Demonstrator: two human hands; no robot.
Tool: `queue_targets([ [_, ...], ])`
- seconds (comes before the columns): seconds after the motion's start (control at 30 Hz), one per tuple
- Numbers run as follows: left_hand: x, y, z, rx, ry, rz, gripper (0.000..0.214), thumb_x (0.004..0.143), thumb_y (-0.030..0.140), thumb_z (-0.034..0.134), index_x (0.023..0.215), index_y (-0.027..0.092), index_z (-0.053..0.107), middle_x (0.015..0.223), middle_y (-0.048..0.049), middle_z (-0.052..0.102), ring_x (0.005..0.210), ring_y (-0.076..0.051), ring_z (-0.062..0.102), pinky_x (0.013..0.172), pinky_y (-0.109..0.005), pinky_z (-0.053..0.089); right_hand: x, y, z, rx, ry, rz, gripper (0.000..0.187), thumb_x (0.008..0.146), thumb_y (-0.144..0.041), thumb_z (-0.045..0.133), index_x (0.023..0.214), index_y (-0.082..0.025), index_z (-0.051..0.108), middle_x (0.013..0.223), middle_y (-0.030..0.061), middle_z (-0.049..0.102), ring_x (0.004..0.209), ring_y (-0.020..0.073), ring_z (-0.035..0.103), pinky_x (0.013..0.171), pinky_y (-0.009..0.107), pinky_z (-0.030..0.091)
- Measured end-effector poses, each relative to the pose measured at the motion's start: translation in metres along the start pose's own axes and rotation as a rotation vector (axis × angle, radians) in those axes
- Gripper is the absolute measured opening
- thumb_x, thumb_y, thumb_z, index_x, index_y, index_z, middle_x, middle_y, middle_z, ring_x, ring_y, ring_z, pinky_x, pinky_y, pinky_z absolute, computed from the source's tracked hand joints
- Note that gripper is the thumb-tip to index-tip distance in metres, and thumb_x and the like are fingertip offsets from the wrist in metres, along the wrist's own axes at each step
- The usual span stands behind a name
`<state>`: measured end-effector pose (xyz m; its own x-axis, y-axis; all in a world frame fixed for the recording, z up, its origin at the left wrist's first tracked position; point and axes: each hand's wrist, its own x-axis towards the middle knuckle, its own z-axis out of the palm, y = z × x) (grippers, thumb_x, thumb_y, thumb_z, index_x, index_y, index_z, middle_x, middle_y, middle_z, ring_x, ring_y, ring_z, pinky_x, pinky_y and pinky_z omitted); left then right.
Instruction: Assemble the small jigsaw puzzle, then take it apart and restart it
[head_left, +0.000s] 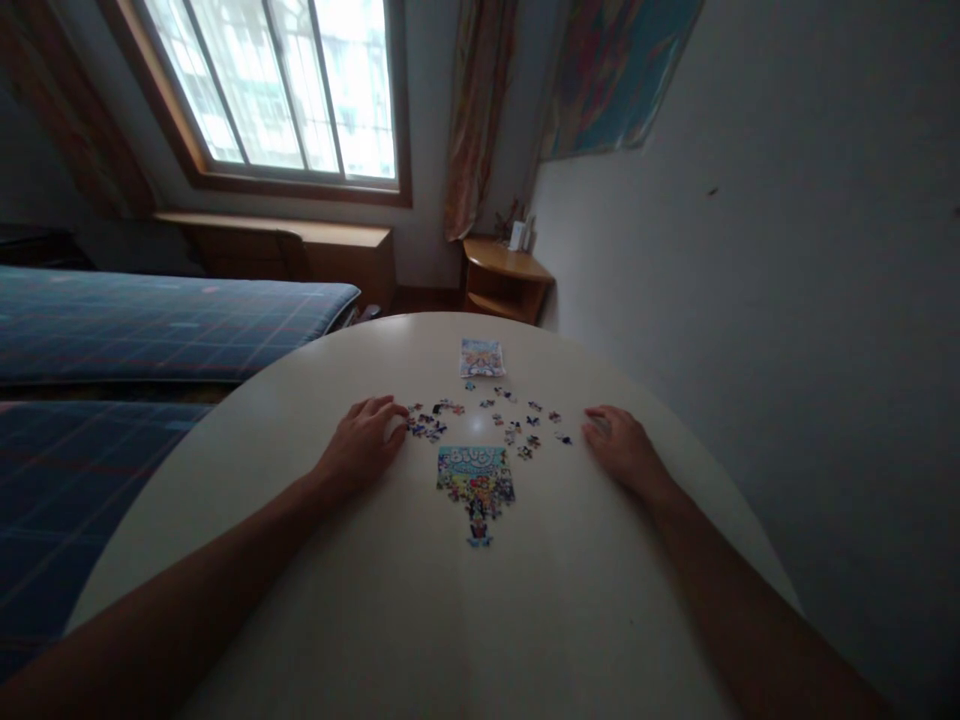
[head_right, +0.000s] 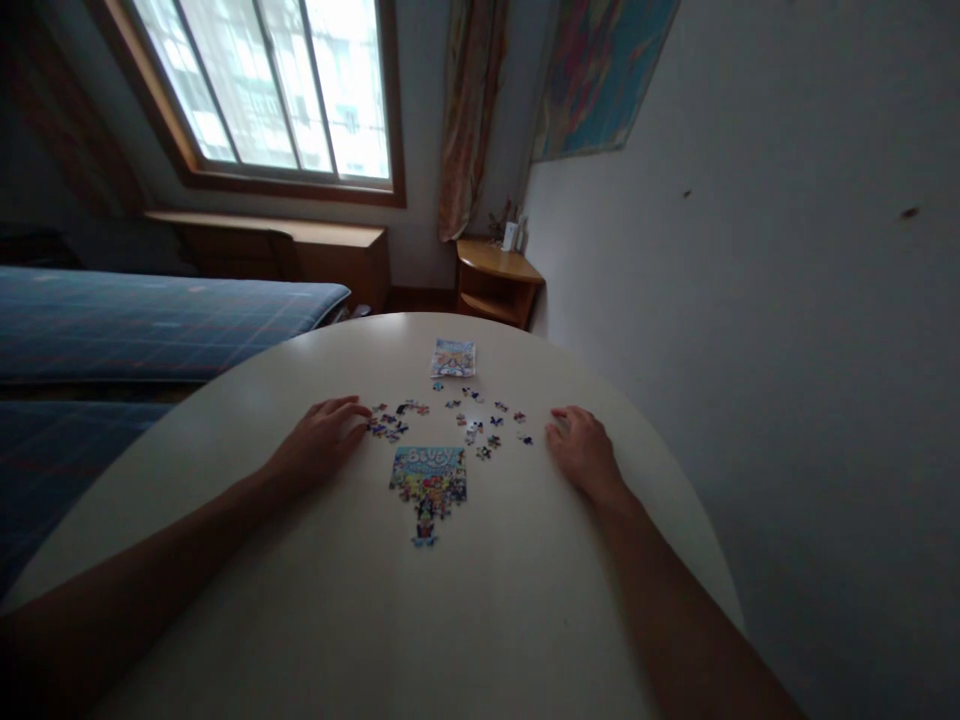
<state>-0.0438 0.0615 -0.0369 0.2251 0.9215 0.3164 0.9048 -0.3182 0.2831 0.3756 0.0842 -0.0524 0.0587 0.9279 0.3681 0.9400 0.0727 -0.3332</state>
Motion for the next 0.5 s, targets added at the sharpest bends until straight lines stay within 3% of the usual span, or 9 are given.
queue_targets([
  [0.5,0.0002,-0.0048,0.0042,0.005,0.038,0.053,0.028,0.091,0.026,0.050,0.110,0.022,0.069,0.134,-0.0110,0.060,0.126,-0.029,0.052,0.110,-0.048,0.039,0.0000,-0.0015,-0.0007,0.008,-0.002,0.005,0.035,0.086,-0.030,0.054,0.113,-0.014,0.068,0.123,0.0172,0.065,0.119,0.0298,0.058,0.106,0.047,0.044],
])
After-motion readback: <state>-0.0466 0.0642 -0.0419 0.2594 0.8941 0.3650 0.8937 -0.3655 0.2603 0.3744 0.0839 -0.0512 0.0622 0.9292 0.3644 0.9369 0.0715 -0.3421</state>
